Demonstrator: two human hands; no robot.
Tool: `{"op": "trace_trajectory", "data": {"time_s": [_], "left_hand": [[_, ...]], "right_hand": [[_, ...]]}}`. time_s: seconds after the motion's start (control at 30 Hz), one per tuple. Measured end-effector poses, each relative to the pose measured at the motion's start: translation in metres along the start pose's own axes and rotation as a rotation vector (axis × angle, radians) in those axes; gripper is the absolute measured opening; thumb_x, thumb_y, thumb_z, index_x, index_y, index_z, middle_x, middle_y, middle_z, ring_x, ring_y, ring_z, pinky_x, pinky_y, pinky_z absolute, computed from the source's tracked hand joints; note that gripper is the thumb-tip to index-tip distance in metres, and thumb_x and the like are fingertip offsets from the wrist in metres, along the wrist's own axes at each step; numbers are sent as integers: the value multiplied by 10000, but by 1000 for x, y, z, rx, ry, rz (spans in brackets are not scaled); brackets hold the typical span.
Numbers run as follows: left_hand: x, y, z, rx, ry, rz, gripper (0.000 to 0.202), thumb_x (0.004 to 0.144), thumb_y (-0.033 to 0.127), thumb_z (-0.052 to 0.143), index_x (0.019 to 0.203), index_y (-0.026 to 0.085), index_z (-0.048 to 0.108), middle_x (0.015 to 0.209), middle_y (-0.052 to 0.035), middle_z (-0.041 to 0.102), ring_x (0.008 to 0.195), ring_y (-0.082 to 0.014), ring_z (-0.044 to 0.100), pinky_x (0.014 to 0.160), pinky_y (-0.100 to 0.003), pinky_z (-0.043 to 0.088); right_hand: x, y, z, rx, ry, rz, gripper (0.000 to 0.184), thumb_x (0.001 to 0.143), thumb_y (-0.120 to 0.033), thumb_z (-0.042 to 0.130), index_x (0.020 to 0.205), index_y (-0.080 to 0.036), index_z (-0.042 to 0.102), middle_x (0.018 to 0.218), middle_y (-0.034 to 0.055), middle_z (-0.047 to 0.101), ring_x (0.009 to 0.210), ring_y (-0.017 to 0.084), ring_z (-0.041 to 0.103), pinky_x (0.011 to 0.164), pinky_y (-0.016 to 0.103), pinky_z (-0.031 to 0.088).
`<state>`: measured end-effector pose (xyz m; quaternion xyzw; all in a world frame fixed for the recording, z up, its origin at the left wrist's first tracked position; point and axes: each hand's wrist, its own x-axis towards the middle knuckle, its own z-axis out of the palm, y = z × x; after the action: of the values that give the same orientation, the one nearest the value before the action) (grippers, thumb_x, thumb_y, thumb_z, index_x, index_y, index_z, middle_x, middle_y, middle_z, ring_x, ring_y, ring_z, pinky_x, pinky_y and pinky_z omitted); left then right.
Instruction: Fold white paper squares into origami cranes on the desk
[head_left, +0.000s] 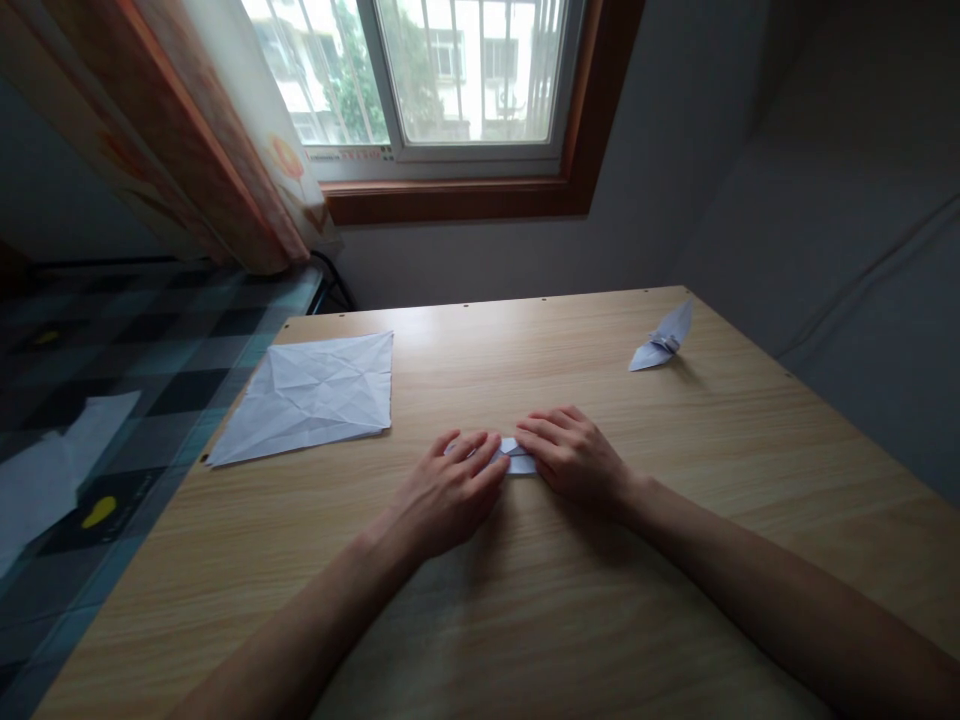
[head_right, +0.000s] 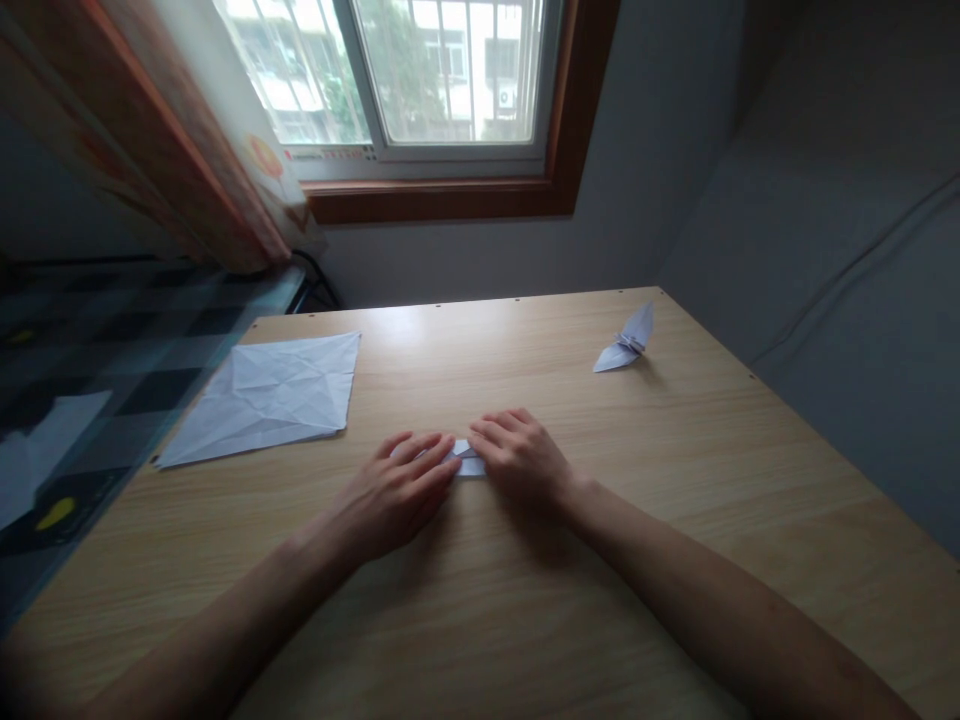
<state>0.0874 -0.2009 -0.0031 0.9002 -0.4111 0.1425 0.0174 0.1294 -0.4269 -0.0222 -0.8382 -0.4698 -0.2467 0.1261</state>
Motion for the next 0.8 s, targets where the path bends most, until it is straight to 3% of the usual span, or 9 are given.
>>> {"op": "trace_trajectory", "data": {"time_s": [0.13,0.3,0.43,0.6,0.7,0.8], "left_hand": [[0,-1,1,-4,35,30,300,942,233,452,1196,166,596,1284,-98,626,1186,-251,552,1011,-413,339],[-1,-4,2,-24,47,22,242,938,251,470,1107,177,627,1252,-80,646,1162,-248,567,1002,-414,346],[0,-10,2,-5,82,41,197,957,201,468,1058,192,637,1155,-48,689,1129,-230,578,981,-399,353],[1,-11,0,32,154,84,169,946,201,514,1038,226,653,1135,-40,675,1107,-226,550,956,-390,351],[2,-8,-1,83,145,27,150,932,186,524,990,225,657,971,-50,659,918,-204,557,831,-367,376],[2,-7,-1,94,137,-2,142,932,191,515,955,213,654,793,-33,609,766,-183,512,728,-339,361]], "right_hand": [[0,1,2,59,-40,-79,201,916,-98,508,1032,-137,668,1044,96,709,949,207,597,847,342,422],[3,-3,-1,67,-118,-9,144,857,-96,563,834,-153,693,865,80,710,860,211,596,814,343,418],[10,-10,-7,166,-201,195,99,767,-115,611,712,-167,675,768,61,675,774,206,582,770,332,426],[19,-16,-8,408,-199,599,167,817,-149,635,979,-170,667,747,13,654,782,184,594,777,313,422],[20,-17,-2,411,-222,646,148,801,-195,693,942,-170,652,891,51,653,874,209,577,807,339,409],[19,-19,3,415,-209,684,90,778,-161,690,849,-175,637,897,51,639,879,208,565,807,341,399]]}}
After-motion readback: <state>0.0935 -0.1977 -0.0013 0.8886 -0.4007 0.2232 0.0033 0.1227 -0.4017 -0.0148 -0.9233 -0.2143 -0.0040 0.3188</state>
